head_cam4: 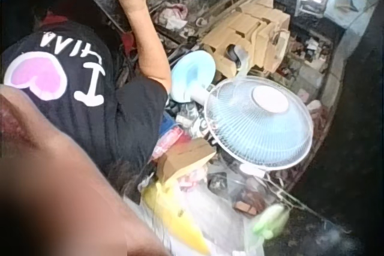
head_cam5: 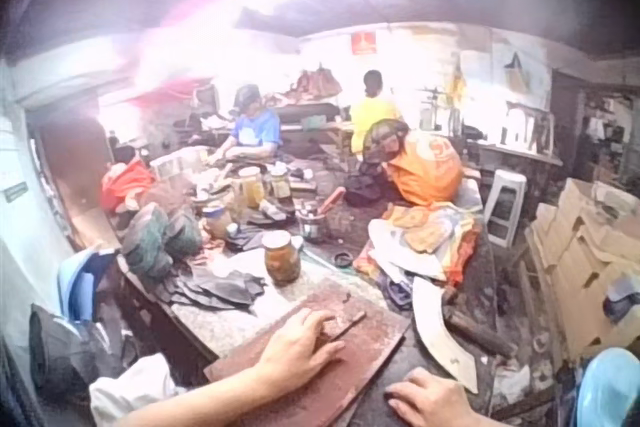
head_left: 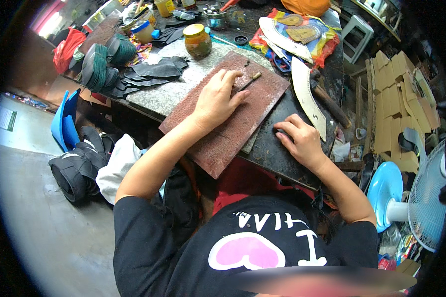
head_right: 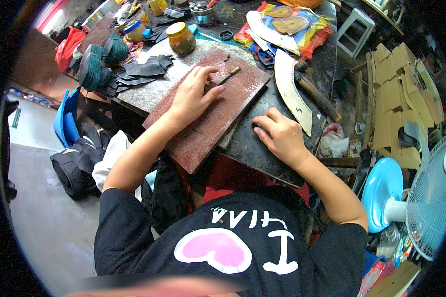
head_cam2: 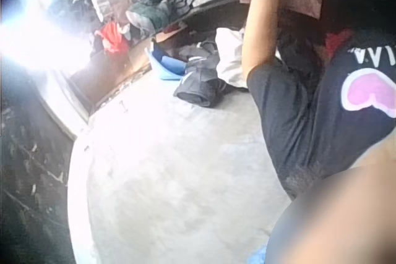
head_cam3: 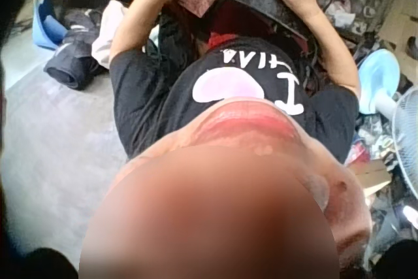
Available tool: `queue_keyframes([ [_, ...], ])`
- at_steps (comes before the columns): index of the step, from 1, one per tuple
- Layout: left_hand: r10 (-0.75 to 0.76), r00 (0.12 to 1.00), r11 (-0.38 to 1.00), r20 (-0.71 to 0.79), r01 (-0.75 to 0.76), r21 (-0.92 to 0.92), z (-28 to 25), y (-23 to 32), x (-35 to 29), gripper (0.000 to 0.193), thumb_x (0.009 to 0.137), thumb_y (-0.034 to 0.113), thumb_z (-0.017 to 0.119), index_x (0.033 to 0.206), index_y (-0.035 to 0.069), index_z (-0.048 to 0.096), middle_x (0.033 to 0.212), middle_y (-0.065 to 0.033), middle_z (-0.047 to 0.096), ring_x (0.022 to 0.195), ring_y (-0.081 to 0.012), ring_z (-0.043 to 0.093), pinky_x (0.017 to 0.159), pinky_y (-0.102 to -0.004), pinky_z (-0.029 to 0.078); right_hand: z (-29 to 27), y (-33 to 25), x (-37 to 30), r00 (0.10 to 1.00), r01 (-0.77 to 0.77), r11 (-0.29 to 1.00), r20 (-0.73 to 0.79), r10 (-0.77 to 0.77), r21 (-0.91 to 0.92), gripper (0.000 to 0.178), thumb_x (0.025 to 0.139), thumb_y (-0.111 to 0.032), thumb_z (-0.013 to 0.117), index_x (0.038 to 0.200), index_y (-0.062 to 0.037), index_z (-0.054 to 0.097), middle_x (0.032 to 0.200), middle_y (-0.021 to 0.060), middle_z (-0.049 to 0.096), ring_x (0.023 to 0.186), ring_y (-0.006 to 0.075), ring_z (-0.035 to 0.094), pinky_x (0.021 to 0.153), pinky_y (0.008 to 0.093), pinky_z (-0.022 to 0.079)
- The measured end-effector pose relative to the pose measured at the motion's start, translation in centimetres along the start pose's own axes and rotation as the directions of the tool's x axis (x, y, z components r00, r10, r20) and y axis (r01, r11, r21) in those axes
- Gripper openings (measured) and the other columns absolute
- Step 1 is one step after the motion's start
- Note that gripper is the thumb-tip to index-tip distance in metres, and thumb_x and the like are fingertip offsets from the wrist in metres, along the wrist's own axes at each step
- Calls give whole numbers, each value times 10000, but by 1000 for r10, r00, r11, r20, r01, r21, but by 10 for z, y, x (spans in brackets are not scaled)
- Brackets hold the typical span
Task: The person aligns a curved shoe upper piece on a workbench, then uses a hammer to tap along the stitched edge to flatten and set the seam. The person repeatedly repositions the piece and continues hammering along different sections of the edge.
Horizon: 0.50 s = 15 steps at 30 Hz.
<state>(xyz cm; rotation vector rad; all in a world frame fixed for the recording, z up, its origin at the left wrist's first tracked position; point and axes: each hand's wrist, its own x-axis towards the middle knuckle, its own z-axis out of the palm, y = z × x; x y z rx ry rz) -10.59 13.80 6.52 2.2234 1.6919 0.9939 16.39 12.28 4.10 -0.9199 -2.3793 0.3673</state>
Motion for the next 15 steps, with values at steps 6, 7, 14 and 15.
queue_keyframes([
  [6,-81,996,984,-45,73,-162,10,-15,1,399,882,241,745,1179,21,595,1024,-155,626,919,-280,656,819,-388,532,0,9,0,996,-87,989,37,83,121,159,869,-164,719,1010,-92,710,910,91,636,780,281,670,685,381,532],
  [7,-104,994,978,-42,94,-187,11,-15,2,389,881,237,746,1170,21,601,1010,-153,628,902,-277,658,810,-384,533,0,12,2,991,-128,980,45,122,155,158,872,-161,717,1013,-88,710,904,90,636,771,273,665,681,375,527],
  [14,-163,986,857,26,155,-491,-14,-26,10,236,897,189,725,1034,5,667,907,-133,662,885,-257,668,810,-356,537,2,16,6,988,-151,951,61,140,271,139,892,-105,686,1018,-52,711,849,86,611,694,210,608,643,322,488],
  [15,-99,994,929,-52,74,-364,-25,-36,15,218,892,190,724,1013,14,679,903,-142,668,882,-266,671,806,-363,537,3,17,6,989,-147,943,52,138,297,137,895,-94,678,1019,-44,710,847,87,608,700,206,605,647,317,485],
])
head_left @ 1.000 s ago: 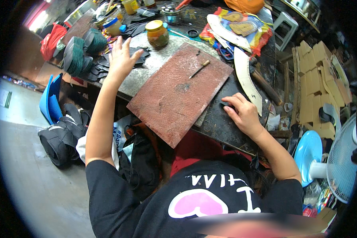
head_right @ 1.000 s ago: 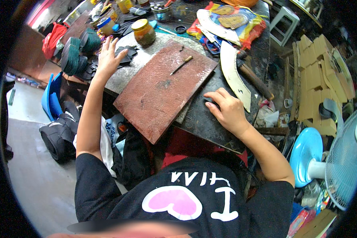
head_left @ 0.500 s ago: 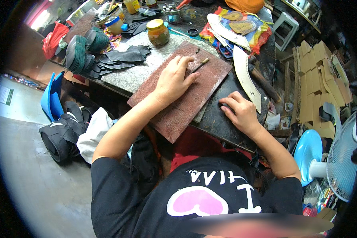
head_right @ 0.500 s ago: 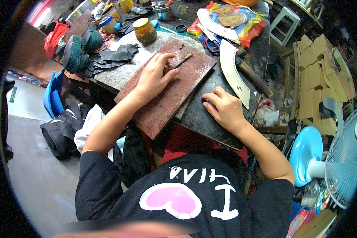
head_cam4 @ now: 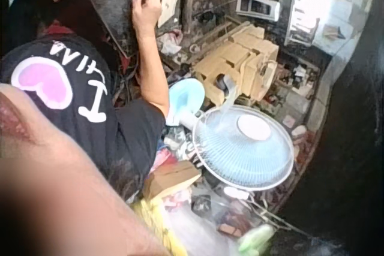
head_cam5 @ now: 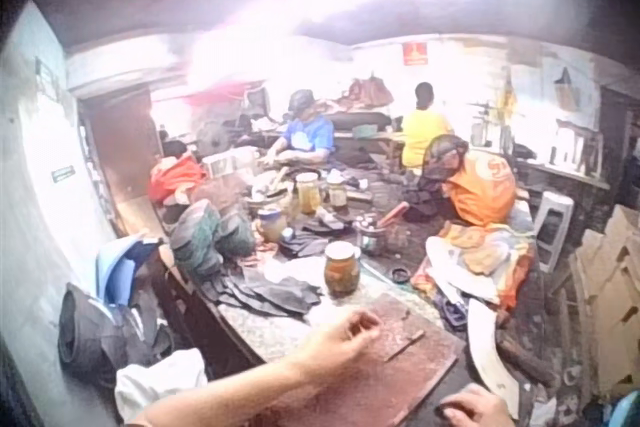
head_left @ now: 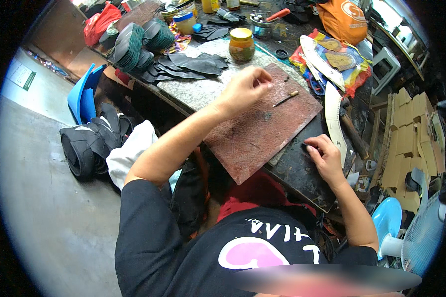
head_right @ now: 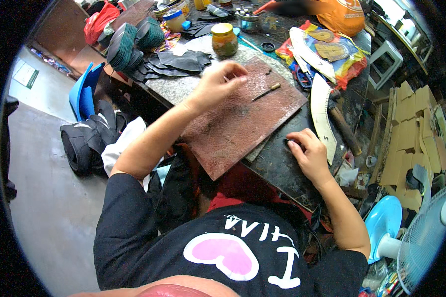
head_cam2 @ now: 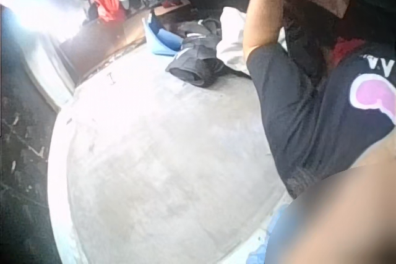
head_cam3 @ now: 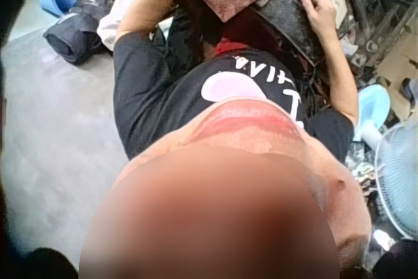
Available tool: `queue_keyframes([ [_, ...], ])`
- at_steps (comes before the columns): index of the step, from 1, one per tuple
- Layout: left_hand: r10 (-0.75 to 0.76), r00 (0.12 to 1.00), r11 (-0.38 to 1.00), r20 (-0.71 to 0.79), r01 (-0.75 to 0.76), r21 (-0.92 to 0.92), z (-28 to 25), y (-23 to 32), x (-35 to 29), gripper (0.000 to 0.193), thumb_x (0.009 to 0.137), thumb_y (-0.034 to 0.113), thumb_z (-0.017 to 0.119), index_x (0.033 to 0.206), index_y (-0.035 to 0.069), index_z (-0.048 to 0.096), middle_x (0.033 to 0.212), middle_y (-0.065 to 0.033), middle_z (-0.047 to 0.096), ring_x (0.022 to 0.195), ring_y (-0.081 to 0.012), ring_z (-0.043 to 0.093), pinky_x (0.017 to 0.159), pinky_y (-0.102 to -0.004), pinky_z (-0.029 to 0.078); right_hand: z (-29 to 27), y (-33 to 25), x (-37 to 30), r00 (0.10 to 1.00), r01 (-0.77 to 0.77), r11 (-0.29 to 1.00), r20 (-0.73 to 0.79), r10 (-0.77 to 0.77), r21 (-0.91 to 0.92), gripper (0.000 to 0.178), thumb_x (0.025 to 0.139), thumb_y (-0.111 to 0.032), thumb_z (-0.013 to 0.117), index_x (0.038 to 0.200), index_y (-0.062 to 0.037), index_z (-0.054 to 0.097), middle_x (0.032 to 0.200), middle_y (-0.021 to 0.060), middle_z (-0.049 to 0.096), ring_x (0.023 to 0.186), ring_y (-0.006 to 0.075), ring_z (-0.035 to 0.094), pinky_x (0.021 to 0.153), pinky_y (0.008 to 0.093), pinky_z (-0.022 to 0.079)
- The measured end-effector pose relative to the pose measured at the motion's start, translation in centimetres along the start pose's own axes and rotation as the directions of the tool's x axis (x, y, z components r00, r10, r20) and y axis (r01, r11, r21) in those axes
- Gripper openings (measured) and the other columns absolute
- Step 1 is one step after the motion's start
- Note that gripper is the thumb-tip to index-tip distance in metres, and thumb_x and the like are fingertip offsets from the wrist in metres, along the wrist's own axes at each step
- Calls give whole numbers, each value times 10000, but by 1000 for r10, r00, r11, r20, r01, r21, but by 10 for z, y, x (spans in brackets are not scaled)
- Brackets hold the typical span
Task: The person aligns a curved shoe upper piece on a workbench, then uses a hammer to tap along the stitched edge to flatten and set the seam. The person repeatedly repositions the piece and continues hammering along different sections of the edge.
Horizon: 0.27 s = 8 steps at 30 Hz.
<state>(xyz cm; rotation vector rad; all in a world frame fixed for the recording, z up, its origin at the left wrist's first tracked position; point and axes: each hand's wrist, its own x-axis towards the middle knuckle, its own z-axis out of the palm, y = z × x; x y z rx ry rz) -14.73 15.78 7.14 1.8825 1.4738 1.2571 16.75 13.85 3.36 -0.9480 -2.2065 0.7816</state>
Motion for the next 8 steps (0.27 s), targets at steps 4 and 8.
queue_keyframes([
  [4,189,971,831,-144,-80,550,-67,-33,43,226,879,283,706,968,76,704,974,-138,660,982,-335,649,859,-438,521,-3,4,1,999,-44,998,14,43,54,135,905,-52,645,1019,-2,696,852,94,613,741,204,598,686,304,480],
  [8,-178,966,533,-188,255,807,-122,-88,105,422,846,363,747,1133,58,698,1177,-200,621,1134,-368,614,1011,-422,477,-4,18,-2,988,-152,985,27,150,87,156,907,-54,639,1049,-28,700,925,112,665,835,223,652,764,313,506],
])
